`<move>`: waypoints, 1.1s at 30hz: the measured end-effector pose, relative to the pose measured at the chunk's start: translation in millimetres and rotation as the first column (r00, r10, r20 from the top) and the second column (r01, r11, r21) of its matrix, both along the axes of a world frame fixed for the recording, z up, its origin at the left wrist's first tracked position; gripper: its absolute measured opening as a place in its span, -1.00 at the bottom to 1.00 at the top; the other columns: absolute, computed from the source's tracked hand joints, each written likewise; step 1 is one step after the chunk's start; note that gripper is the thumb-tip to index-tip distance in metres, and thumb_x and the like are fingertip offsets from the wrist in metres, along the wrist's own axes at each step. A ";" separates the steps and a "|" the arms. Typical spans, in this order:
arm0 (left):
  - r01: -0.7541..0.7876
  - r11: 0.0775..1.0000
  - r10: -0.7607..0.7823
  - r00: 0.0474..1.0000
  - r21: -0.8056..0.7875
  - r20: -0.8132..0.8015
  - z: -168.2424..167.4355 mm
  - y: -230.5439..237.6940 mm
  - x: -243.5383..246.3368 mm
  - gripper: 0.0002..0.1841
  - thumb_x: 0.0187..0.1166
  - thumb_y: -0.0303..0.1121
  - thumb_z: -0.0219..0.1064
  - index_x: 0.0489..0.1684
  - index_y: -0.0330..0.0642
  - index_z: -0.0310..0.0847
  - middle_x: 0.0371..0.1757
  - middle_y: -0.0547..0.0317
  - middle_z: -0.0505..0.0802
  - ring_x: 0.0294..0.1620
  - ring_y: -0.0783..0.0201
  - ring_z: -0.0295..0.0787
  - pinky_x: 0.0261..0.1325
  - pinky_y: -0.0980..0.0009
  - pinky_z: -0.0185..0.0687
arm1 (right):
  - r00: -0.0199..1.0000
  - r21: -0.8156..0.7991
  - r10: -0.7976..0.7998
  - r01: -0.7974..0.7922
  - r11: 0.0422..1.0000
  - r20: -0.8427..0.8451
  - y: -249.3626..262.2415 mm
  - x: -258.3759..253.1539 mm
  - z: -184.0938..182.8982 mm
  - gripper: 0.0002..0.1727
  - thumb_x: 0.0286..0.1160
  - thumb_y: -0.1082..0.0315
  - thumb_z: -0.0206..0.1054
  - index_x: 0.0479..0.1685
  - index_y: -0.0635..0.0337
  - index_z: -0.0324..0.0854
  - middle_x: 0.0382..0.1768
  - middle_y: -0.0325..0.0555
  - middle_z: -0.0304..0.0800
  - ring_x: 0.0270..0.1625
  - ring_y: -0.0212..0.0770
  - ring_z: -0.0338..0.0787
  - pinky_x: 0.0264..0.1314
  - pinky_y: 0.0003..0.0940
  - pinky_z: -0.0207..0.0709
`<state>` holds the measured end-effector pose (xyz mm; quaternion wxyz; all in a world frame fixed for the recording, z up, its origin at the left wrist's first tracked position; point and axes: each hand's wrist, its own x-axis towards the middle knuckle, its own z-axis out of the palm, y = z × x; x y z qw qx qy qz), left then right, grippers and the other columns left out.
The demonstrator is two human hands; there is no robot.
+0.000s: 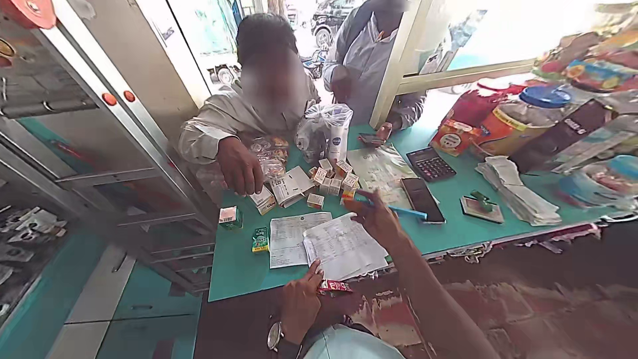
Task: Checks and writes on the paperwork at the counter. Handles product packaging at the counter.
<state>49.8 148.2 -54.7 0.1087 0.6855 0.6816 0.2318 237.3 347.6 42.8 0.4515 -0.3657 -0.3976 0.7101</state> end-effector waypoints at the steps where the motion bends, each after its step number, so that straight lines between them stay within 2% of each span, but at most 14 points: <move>1: 0.004 1.000 -0.004 1.000 -0.006 0.002 0.5 -0.4 -0.3 -0.59 0.46 -0.56 0.28 0.15 0.08 0.90 0.54 0.43 0.73 -0.35 0.10 0.94 -0.37 0.00 0.78 | 0.999 0.020 0.021 -0.020 1.000 -0.044 8.7 -3.9 8.8 -0.37 0.94 -0.02 -0.45 0.51 0.21 0.34 0.08 0.07 0.88 0.13 -0.05 0.89 0.17 -0.13 0.74; 4: 0.014 1.000 -0.014 1.000 0.020 -0.012 -1.4 -1.2 -0.8 -0.56 0.39 -0.61 0.29 0.13 0.07 0.91 0.53 0.42 0.74 -0.36 0.11 0.94 -0.39 0.00 0.78 | 0.989 0.069 0.075 -0.066 0.995 -0.129 36.5 -9.6 28.3 -0.54 0.94 0.19 -0.22 0.58 0.19 0.33 0.31 0.09 0.78 0.26 -0.04 0.83 0.32 -0.12 0.67; 6: 0.009 0.999 -0.007 1.000 0.052 -0.030 -4.4 0.9 0.3 -0.55 0.37 -0.62 0.30 0.11 0.07 0.92 0.51 0.43 0.75 -0.39 0.12 0.93 -0.43 0.01 0.77 | 0.984 0.071 0.077 -0.066 0.995 -0.159 52.0 -7.6 41.2 -0.54 0.91 0.18 -0.17 0.65 0.10 0.26 0.39 0.04 0.72 0.30 -0.08 0.80 0.31 -0.18 0.66; 11: 0.003 0.999 -0.001 0.999 0.040 -0.052 -5.2 -1.0 1.2 -0.52 0.37 -0.62 0.30 0.15 0.11 0.91 0.53 0.44 0.74 -0.38 0.11 0.94 -0.41 0.00 0.78 | 0.983 -0.039 -0.032 0.026 0.999 -0.180 57.2 -11.5 60.4 -0.54 0.90 0.10 -0.11 0.62 0.02 0.35 0.36 -0.01 0.76 0.25 -0.10 0.83 0.29 -0.21 0.68; 16: -0.011 1.000 0.011 0.999 0.017 -0.035 -2.0 -2.8 -0.2 -0.54 0.38 -0.62 0.31 0.14 0.10 0.91 0.55 0.44 0.72 -0.33 0.11 0.95 -0.37 0.00 0.78 | 0.985 0.008 0.107 -0.107 0.994 -0.136 57.6 -34.6 28.3 -0.57 0.87 0.15 -0.08 0.56 0.03 0.42 0.27 -0.04 0.80 0.19 -0.13 0.85 0.19 -0.21 0.71; 18: -0.012 1.000 0.013 0.999 0.017 -0.031 -2.2 -1.5 0.8 -0.55 0.39 -0.61 0.31 0.13 0.11 0.91 0.55 0.47 0.72 -0.33 0.13 0.94 -0.36 0.01 0.79 | 0.991 0.077 0.134 -0.131 0.988 -0.027 51.4 -51.3 15.6 -0.59 0.82 0.24 -0.03 0.52 0.14 0.43 0.25 0.03 0.78 0.16 -0.07 0.84 0.15 -0.13 0.72; 20: -0.005 1.000 0.005 1.000 0.019 -0.015 -2.3 -1.0 0.7 -0.55 0.38 -0.61 0.30 0.13 0.08 0.91 0.54 0.44 0.73 -0.30 0.11 0.95 -0.32 0.01 0.80 | 0.971 0.281 0.066 -0.131 0.951 0.228 38.5 -75.2 8.4 -0.65 0.81 0.32 0.07 0.39 0.28 0.52 0.11 0.09 0.86 0.04 -0.06 0.89 0.08 -0.12 0.77; 22: 0.005 0.995 -0.007 1.000 -0.096 -0.022 1.8 -1.9 0.6 -0.54 0.48 -0.57 0.26 0.26 0.11 0.86 0.63 0.48 0.64 -0.15 0.11 0.96 -0.19 0.00 0.80 | 0.800 0.579 -0.116 -0.318 0.751 0.589 35.3 -100.8 -4.0 -0.71 0.69 0.32 0.23 0.20 0.24 0.72 0.01 -0.03 0.89 0.02 -0.14 0.86 0.15 -0.12 0.71; 23: 0.014 0.979 -0.021 0.999 -0.203 -0.034 7.1 -1.3 0.5 -0.51 0.55 -0.54 0.21 0.38 0.15 0.78 0.71 0.54 0.54 -0.04 0.11 0.94 -0.08 0.00 0.79 | 0.671 0.624 -0.206 -0.472 0.622 0.713 36.0 -114.9 -6.9 -0.71 0.65 0.26 0.29 0.18 0.13 0.78 0.09 -0.06 0.89 0.15 -0.12 0.84 0.29 -0.05 0.66; 25: 0.019 0.978 -0.029 0.999 -0.206 -0.043 8.3 0.4 -0.2 -0.51 0.52 -0.55 0.24 0.36 0.15 0.80 0.70 0.52 0.56 -0.08 0.10 0.95 -0.14 -0.01 0.80 | 0.467 0.593 -0.386 -0.731 0.338 0.795 46.6 -143.7 -19.0 -0.74 0.64 0.29 0.21 0.10 0.08 0.77 0.26 -0.04 0.83 0.44 -0.02 0.72 0.52 0.02 0.49; 26: 0.020 0.984 -0.028 0.999 -0.179 -0.041 8.7 0.2 -0.1 -0.52 0.48 -0.56 0.26 0.31 0.13 0.83 0.67 0.49 0.60 -0.13 0.09 0.96 -0.19 -0.01 0.81 | 0.385 0.518 -0.428 -0.816 0.257 0.818 52.6 -154.4 -24.5 -0.75 0.66 0.35 0.17 0.11 0.13 0.72 0.29 0.04 0.80 0.51 0.07 0.65 0.58 0.07 0.41; 28: 0.041 0.971 -0.048 0.999 -0.237 -0.023 16.0 0.5 -1.3 -0.49 0.51 -0.57 0.23 0.37 0.12 0.79 0.71 0.46 0.55 -0.07 0.08 0.95 -0.12 -0.01 0.81 | 0.284 0.399 -0.428 -0.893 0.207 0.858 63.3 -166.1 -29.3 -0.73 0.60 0.54 0.13 0.13 0.26 0.67 0.08 0.24 0.80 0.28 0.25 0.75 0.43 0.22 0.47; 30: 0.056 0.958 -0.062 0.998 -0.280 -0.015 18.6 2.0 -3.4 -0.48 0.51 -0.57 0.21 0.41 0.12 0.76 0.74 0.46 0.50 -0.02 0.07 0.94 -0.08 -0.03 0.80 | 0.212 0.328 -0.404 -0.913 0.244 0.890 69.4 -170.3 -13.5 -0.71 0.63 0.57 0.06 0.15 0.28 0.63 -0.04 0.30 0.79 0.10 0.34 0.80 0.20 0.31 0.57; 33: 0.045 0.961 -0.057 0.998 -0.273 -0.036 13.8 1.9 -1.4 -0.48 0.51 -0.57 0.20 0.40 0.15 0.76 0.73 0.49 0.52 -0.07 0.09 0.94 -0.11 0.01 0.82 | 0.236 0.398 -0.447 -0.863 0.312 0.863 78.0 -175.0 24.9 -0.71 0.72 0.47 0.05 0.12 0.21 0.70 -0.10 0.24 0.83 0.03 0.31 0.83 0.02 0.29 0.62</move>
